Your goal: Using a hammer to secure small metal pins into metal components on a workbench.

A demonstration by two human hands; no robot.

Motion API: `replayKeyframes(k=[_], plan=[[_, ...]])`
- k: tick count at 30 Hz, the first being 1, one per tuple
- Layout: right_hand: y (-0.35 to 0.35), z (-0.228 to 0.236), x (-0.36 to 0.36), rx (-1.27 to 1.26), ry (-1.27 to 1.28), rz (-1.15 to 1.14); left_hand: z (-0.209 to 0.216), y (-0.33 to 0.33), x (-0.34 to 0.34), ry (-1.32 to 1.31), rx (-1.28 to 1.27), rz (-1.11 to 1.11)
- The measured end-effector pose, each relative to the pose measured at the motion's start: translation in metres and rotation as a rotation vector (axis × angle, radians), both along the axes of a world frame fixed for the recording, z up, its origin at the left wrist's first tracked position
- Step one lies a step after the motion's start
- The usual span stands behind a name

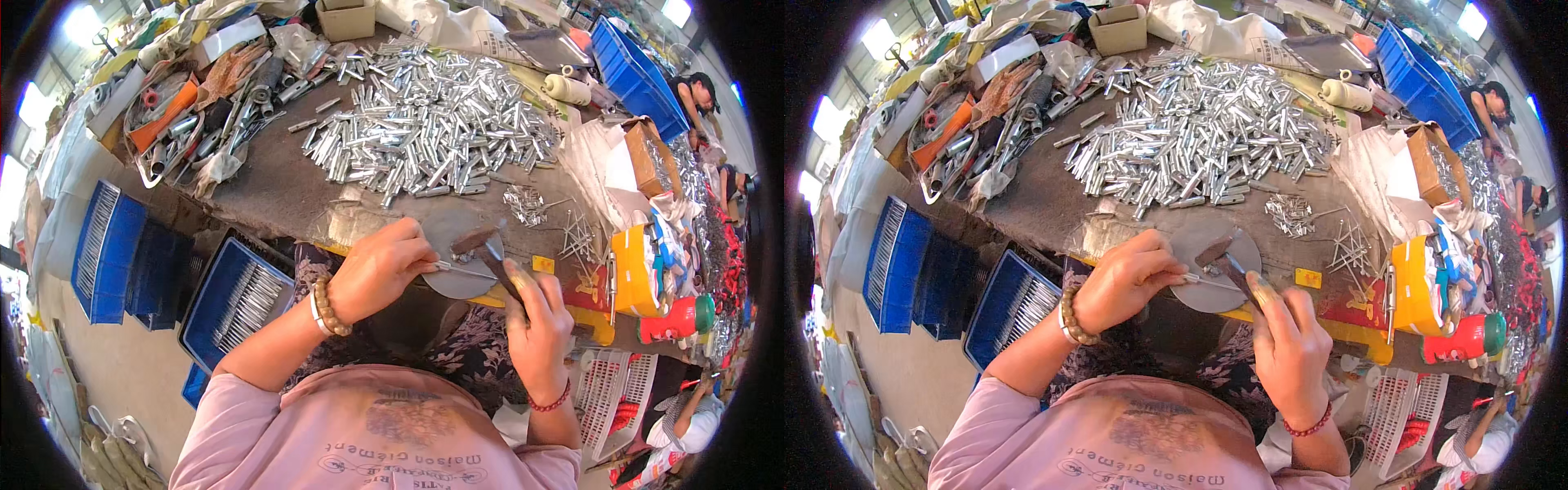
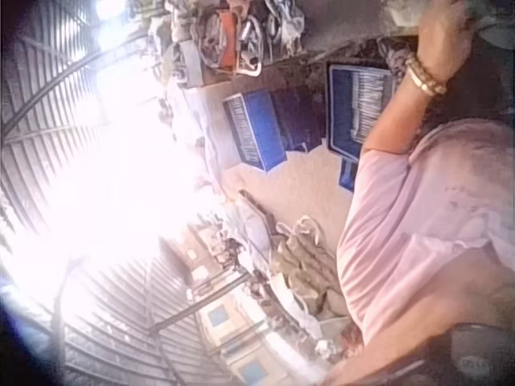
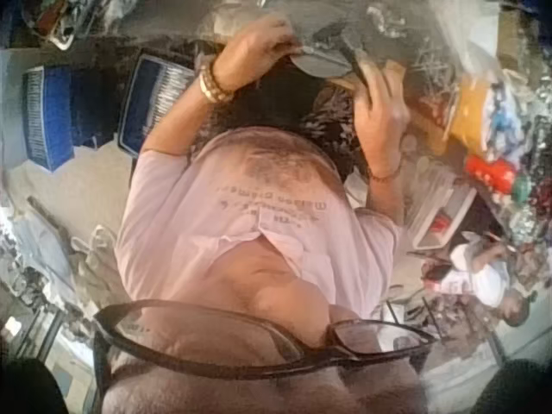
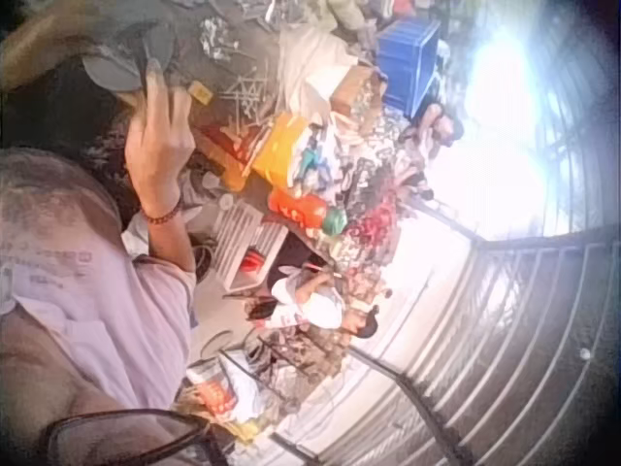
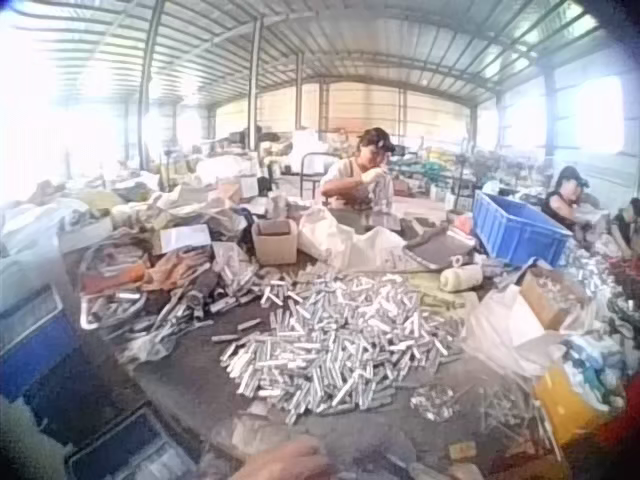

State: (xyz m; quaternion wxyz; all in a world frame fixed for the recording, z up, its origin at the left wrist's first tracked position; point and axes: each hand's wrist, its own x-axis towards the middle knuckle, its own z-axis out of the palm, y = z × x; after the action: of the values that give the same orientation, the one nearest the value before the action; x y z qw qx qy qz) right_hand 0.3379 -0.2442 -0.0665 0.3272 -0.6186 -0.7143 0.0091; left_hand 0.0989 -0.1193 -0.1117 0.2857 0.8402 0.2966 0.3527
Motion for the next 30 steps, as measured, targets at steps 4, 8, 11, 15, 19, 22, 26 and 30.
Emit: replayKeyframes(k=[4,8,11,15,19,22,26,30], plan=[[-0.019,-0.012,-0.004,0.209,-0.166,-0.017,-0.003,-0.001,0.0,-0.027,-0.002,-0.013],[-0.02,-0.022,-0.005,0.072,-0.196,0.066,-0.004,0.002,0.001,-0.018,-0.012,-0.036],[-0.007,-0.013,-0.007,-0.014,-0.007,0.036,-0.003,0.002,0.001,-0.003,-0.022,-0.019],[0.009,-0.007,0.005,-0.125,0.041,0.02,-0.002,0.001,-0.001,0.03,-0.039,-0.018],[0.016,0.0,0.0,-0.066,-0.224,0.006,-0.002,0.001,-0.004,0.018,-0.018,-0.024],[0.006,-0.007,-0.015,-0.096,-0.263,0.04,-0.01,0.0,-0.005,-0.021,-0.014,-0.018],[-0.006,-0.017,-0.027,-0.139,-0.125,0.0,-0.015,-0.004,-0.005,-0.047,0.0,-0.005],[-0.011,-0.017,-0.034,-0.499,0.428,0.051,-0.018,-0.027,0.001,-0.178,0.068,0.146]])
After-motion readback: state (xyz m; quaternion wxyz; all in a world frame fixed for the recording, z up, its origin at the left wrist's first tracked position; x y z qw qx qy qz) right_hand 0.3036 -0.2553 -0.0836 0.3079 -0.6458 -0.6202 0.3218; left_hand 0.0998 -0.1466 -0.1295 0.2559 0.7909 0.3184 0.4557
